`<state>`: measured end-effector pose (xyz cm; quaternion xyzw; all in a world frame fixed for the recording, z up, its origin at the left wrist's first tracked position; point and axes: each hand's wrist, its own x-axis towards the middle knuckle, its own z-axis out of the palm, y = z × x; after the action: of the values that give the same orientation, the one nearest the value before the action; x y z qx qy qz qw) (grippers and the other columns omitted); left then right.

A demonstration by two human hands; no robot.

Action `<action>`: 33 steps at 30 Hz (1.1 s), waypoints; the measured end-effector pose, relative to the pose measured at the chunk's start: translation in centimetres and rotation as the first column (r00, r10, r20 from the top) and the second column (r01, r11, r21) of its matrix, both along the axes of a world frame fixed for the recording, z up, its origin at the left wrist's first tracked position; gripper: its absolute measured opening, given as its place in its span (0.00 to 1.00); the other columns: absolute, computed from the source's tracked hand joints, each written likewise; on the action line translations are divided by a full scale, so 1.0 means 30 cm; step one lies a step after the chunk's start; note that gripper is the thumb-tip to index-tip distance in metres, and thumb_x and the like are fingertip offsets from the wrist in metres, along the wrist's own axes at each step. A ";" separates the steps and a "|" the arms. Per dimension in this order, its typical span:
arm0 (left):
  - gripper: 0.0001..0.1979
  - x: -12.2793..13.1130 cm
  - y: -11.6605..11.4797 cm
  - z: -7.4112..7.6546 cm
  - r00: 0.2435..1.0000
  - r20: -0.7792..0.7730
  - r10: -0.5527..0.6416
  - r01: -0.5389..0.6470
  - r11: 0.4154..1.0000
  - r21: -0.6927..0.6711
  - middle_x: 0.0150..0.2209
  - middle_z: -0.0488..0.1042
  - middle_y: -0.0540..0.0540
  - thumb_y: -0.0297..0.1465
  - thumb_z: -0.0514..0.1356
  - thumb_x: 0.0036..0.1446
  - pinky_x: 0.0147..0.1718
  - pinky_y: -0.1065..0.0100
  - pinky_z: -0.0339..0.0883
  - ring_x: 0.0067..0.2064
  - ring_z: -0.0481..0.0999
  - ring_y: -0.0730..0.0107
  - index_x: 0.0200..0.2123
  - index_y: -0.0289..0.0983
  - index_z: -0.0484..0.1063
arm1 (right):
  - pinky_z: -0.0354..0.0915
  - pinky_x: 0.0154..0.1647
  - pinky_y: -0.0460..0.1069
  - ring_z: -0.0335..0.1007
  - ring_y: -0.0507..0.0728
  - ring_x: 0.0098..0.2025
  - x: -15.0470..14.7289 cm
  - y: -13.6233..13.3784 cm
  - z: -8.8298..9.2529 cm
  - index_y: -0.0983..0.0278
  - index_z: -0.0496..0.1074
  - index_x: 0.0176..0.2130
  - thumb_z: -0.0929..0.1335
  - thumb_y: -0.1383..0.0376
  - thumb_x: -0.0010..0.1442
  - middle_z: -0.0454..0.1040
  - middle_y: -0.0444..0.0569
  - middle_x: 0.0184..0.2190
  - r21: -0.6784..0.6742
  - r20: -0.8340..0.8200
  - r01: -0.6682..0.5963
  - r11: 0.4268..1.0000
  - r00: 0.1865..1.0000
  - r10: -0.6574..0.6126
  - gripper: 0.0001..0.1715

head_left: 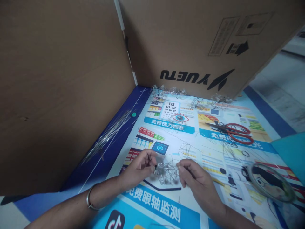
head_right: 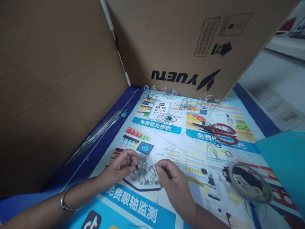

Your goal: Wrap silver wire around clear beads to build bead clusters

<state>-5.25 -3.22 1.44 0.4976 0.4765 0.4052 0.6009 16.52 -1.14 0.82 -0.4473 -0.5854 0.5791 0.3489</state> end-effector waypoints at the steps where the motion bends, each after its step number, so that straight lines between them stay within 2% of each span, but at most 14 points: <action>1: 0.14 0.001 0.001 0.002 1.000 0.010 0.015 -0.015 1.000 -0.014 0.35 0.65 0.49 0.28 0.60 0.53 0.33 0.71 0.60 0.34 0.66 0.73 0.44 0.38 0.64 | 0.60 0.25 0.44 0.59 0.50 0.22 -0.001 0.000 0.001 0.61 0.67 0.34 0.62 0.55 0.62 0.62 0.39 0.19 -0.003 -0.006 0.000 1.000 1.000 0.000 0.13; 9: 0.09 0.002 0.008 -0.002 0.994 0.068 0.082 -0.080 0.996 -0.029 0.32 0.66 0.51 0.32 0.58 0.56 0.30 0.71 0.60 0.30 0.68 0.75 0.40 0.37 0.65 | 0.59 0.24 0.44 0.58 0.49 0.22 0.000 -0.001 -0.002 0.61 0.67 0.34 0.63 0.55 0.62 0.62 0.39 0.20 -0.018 -0.023 -0.009 1.000 1.000 0.008 0.13; 19: 0.03 -0.008 0.003 -0.024 0.977 0.104 0.187 -0.188 0.982 0.001 0.27 0.68 0.52 0.29 0.57 0.58 0.30 0.73 0.59 0.29 0.67 0.76 0.37 0.37 0.67 | 0.60 0.24 0.43 0.58 0.49 0.22 -0.002 0.000 0.001 0.61 0.66 0.32 0.63 0.55 0.62 0.62 0.39 0.20 -0.027 -0.035 -0.017 0.999 0.999 0.016 0.13; 33: 0.03 -0.002 0.004 -0.005 0.964 0.106 0.242 -0.242 0.970 -0.012 0.26 0.69 0.52 0.30 0.58 0.55 0.30 0.73 0.60 0.28 0.68 0.75 0.33 0.36 0.68 | 0.60 0.25 0.45 0.59 0.50 0.23 -0.001 -0.003 0.004 0.61 0.66 0.32 0.63 0.55 0.62 0.61 0.39 0.20 -0.002 -0.002 -0.017 1.000 1.000 0.017 0.14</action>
<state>-5.32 -3.08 1.29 0.4136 0.5008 0.5018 0.5712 16.48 -1.24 0.93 -0.4424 -0.5882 0.5831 0.3440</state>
